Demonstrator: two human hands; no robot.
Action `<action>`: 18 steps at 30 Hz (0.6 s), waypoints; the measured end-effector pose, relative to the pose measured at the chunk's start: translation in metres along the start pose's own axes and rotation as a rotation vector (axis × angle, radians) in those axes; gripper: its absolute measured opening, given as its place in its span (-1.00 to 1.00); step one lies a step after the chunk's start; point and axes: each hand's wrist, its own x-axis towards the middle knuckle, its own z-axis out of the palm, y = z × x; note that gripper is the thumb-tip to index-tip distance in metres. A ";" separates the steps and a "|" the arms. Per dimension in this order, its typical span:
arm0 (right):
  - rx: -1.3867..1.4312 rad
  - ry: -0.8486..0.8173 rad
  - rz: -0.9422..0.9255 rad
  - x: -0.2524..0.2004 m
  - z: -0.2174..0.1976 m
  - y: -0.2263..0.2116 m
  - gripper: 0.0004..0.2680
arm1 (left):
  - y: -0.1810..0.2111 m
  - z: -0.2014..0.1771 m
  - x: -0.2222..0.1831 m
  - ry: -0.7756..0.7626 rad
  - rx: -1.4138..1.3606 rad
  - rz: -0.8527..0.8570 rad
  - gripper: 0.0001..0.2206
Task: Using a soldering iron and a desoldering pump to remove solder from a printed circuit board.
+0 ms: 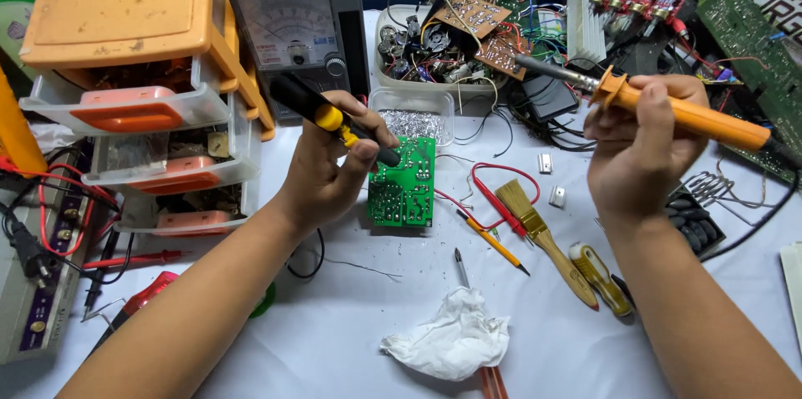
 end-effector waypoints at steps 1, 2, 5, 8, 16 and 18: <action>-0.001 -0.002 -0.003 0.000 0.001 0.005 -0.89 | 0.001 0.001 0.001 0.002 0.000 0.003 -0.79; 0.001 -0.028 -0.062 0.000 0.002 0.010 -0.88 | 0.003 0.002 0.002 -0.009 0.036 0.032 -0.78; 0.020 -0.072 -0.098 -0.004 0.011 0.012 -0.89 | 0.001 0.004 0.000 -0.044 0.078 0.090 -0.76; 0.040 -0.083 -0.072 -0.005 0.020 0.001 -0.90 | -0.004 0.007 -0.002 -0.050 0.094 0.149 -0.77; 0.142 0.026 -0.076 -0.014 0.032 0.011 -0.89 | -0.002 0.009 0.002 0.077 0.166 0.214 -0.76; 0.179 0.008 -0.062 -0.010 0.032 0.011 -0.88 | -0.008 0.007 0.002 0.083 0.206 0.191 -0.74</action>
